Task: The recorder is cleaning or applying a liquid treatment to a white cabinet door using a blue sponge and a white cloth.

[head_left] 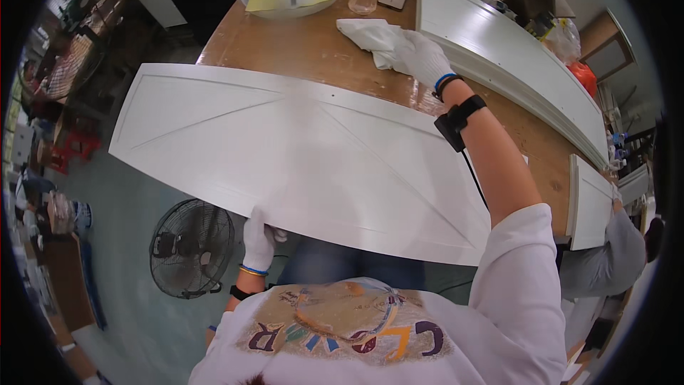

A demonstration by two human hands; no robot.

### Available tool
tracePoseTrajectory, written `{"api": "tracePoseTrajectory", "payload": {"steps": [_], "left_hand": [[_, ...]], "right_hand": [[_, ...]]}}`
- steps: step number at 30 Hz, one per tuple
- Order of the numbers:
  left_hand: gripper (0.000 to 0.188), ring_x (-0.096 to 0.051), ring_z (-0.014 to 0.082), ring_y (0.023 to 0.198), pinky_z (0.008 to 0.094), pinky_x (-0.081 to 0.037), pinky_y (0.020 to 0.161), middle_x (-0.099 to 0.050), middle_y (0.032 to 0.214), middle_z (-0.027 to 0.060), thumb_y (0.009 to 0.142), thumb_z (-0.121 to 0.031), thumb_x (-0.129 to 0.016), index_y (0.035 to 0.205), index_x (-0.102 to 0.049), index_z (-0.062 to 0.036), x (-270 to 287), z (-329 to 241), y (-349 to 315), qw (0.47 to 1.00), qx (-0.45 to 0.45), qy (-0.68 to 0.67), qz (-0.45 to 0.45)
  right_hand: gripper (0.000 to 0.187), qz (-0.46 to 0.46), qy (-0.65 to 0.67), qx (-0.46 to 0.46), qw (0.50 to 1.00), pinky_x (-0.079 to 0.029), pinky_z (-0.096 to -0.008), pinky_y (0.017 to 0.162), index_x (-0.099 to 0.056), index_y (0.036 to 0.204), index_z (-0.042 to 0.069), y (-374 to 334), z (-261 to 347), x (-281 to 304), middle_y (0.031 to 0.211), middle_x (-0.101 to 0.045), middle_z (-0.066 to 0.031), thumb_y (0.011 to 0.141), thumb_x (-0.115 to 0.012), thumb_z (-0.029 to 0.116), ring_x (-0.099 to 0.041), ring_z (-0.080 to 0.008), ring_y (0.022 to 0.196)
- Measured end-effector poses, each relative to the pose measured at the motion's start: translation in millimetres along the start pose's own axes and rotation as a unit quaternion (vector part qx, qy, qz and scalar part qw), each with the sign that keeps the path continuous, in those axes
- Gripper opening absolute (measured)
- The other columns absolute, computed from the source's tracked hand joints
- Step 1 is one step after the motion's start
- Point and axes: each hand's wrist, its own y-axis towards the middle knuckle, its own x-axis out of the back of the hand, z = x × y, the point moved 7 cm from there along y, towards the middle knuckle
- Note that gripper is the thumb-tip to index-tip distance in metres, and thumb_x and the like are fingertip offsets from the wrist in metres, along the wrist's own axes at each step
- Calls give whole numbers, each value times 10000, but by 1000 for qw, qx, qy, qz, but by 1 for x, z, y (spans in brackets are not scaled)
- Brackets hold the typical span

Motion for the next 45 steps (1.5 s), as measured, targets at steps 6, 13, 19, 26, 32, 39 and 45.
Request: {"api": "tracePoseTrajectory", "payload": {"steps": [6, 13, 19, 26, 32, 39, 45], "left_hand": [[440, -515, 162, 531, 271, -430, 468, -533, 670, 70, 950, -457, -395, 698, -431, -98, 7, 5, -15, 998, 46, -37, -38], [446, -538, 160, 537, 276, -452, 479, -560, 693, 83, 955, -445, -393, 711, -456, -77, 14, 10, -22, 996, 65, -42, -43], [452, -565, 158, 538, 271, -486, 481, -593, 694, 98, 946, -440, -421, 763, -516, -38, 2, 13, -13, 998, 52, -20, -18], [351, -585, 149, 539, 255, -500, 498, -615, 713, 98, 920, -331, -504, 866, -569, 10, 17, -19, -1, 995, -43, 36, -77], [256, -606, 142, 600, 251, -513, 539, -618, 733, 71, 892, -256, -552, 894, -577, -1, 11, -13, 2, 999, -13, 3, -42], [247, -604, 135, 601, 254, -517, 540, -617, 773, 75, 897, -236, -548, 978, -555, -3, 15, -8, 5, 999, -1, -45, -24], [442, -580, 219, 1019, 375, -516, 795, -550, 1162, 120, 866, -210, -599, 1230, -441, -14, 27, 7, 13, 997, -45, 46, 44]], "right_hand": [[625, 69, -55, -46, 995, -342, -384, 1037, -382, 1378, 178, 88, -37, -89, 1408, -353, -182, 816, -565, 380, -392, -354, 1258], [450, 83, -179, 87, 977, -325, -455, 1023, -501, 1275, 194, 12, 105, -136, 1341, -438, -176, 845, -521, 323, -402, -390, 1218], [316, 161, -30, 14, 986, -461, -384, 851, -605, 1040, 18, -4, 81, -83, 1002, -624, -209, 811, -495, 206, -573, -365, 1002], [380, 106, 94, -35, 989, -458, -373, 838, -596, 1052, 34, -63, 100, -66, 1050, -616, -186, 810, -543, 323, -592, -330, 980], [387, 35, -48, 147, 987, -307, -455, 994, -573, 1105, 85, -74, 151, -128, 1253, -457, -168, 815, -553, 340, -385, -360, 1184], [527, 180, 6, 335, 925, -177, -496, 1082, -447, 1318, 195, -138, 284, -192, 1443, -273, -171, 828, -542, 365, -248, -348, 1335], [607, 204, 70, 376, 901, -244, -483, 1053, -346, 1386, 159, -197, 333, -204, 1402, -350, -163, 833, -533, 327, -367, -323, 1271]]}}
